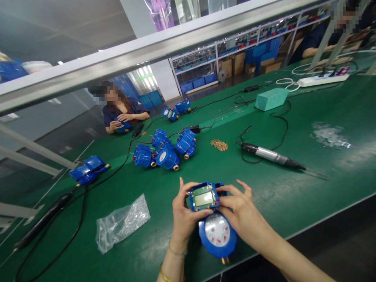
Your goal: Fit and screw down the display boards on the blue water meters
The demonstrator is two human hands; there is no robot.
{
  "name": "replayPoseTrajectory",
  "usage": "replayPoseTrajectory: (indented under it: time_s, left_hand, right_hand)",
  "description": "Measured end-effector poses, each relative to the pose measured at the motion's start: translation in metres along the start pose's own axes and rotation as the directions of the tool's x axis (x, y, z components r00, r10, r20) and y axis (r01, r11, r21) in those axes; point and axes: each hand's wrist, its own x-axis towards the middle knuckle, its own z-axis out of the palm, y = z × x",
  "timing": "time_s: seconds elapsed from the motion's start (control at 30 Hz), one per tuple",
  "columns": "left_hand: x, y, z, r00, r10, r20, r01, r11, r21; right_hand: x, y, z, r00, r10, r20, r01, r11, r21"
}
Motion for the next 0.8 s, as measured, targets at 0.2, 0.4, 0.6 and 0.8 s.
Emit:
replayPoseTrajectory:
  time_s: [0.2, 0.4, 0.6, 0.8]
  left_hand:
    - [0.001, -0.005, -0.002, 0.999, 0.034, 0.001, -0.034, 0.999, 0.014]
    - [0.000, -0.011, 0.001, 0.997, 0.081, 0.014, -0.081, 0.996, 0.035]
    - [0.004, -0.010, 0.003, 0.998, -0.018, 0.059, 0.018, 1.000, 0.005]
    - [0.010, -0.002, 0.000, 0.972, -0.191, 0.137, 0.205, 0.975, -0.091]
  right_hand:
    - [-0.001, -0.002, 0.000, 0.997, -0.021, -0.071, 0.014, 0.995, -0.096]
    - [-0.011, 0.004, 0.017, 0.969, 0.166, -0.182, -0.152, 0.984, 0.089]
    - [-0.005, 0.008, 0.014, 0.975, 0.220, -0.041, -0.196, 0.927, 0.321]
    - [0.004, 0.007, 0.008, 0.978, 0.207, -0.027, -0.191, 0.940, 0.284]
